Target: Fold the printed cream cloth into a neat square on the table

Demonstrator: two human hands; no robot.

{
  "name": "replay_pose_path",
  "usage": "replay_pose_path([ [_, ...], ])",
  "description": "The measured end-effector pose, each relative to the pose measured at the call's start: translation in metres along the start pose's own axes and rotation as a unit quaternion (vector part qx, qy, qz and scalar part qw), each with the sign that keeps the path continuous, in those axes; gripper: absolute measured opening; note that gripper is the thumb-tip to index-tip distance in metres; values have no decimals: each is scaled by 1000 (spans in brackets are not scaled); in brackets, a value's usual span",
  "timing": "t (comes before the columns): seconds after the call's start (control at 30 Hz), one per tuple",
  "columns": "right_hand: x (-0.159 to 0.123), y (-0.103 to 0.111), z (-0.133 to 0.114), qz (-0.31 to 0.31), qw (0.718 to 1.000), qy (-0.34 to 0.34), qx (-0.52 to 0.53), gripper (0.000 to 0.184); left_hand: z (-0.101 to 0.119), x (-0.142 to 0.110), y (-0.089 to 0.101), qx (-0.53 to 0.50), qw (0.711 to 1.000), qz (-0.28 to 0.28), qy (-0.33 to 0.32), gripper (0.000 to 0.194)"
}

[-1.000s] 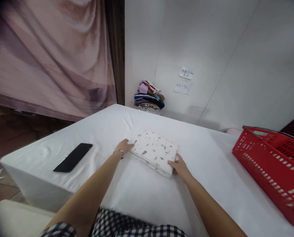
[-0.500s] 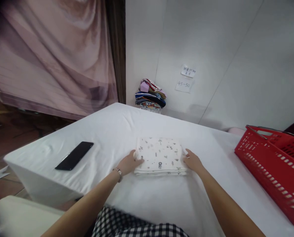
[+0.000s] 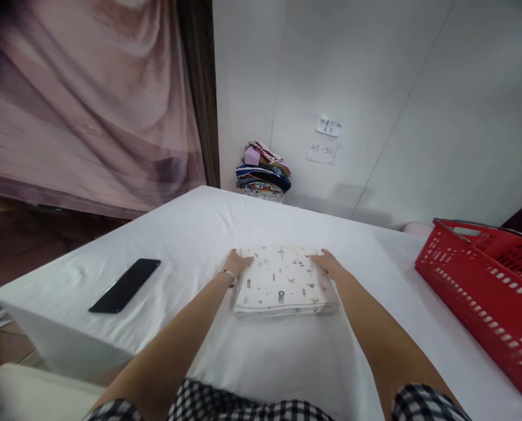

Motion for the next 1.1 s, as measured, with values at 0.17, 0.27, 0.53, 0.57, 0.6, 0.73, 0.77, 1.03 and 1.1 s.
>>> replay_pose_path([
  [0.17, 12, -6, -6, -37, 998, -17, 49, 94, -1, 9, -1, -38, 999, -7, 26, 76],
  [0.27, 10, -7, -11, -73, 994, -28, 79, 89, -4, 12, 0, -80, 995, -18, 50, 75],
  [0.53, 3, -14, -20, -169, 975, -41, 137, 48, -7, 20, 1, -89, 996, 5, 19, 78],
  [0.57, 3, -14, -22, -180, 972, -34, 149, 47, -7, 19, 2, -98, 995, 1, 20, 79],
  [0.6, 2, -13, -23, -189, 969, -24, 160, 46, -6, 18, 2, -118, 993, -11, 27, 80],
  [0.73, 1, 2, -45, -187, 964, 42, 185, 45, 7, 17, 13, -243, 961, -118, 55, 68],
  [0.77, 1, 8, -55, -183, 963, 66, 188, 45, 16, 19, 21, -263, 954, -133, 48, 64],
  [1.03, -12, 66, -162, -2, 921, 350, 172, 63, 120, 46, 119, -285, 911, -47, -296, 64],
  [1.1, -21, 66, -157, 64, 905, 402, 122, 56, 117, 38, 130, -217, 901, -2, -377, 55],
])
Point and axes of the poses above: each hand's wrist, its own x-axis towards the middle knuckle, its own y-axis out of the back of the hand, z = x × y, the point moved 2 cm from there along x, towards the middle knuckle, and after that the axes turned 8 degrees about z, right-handed, at the moved point
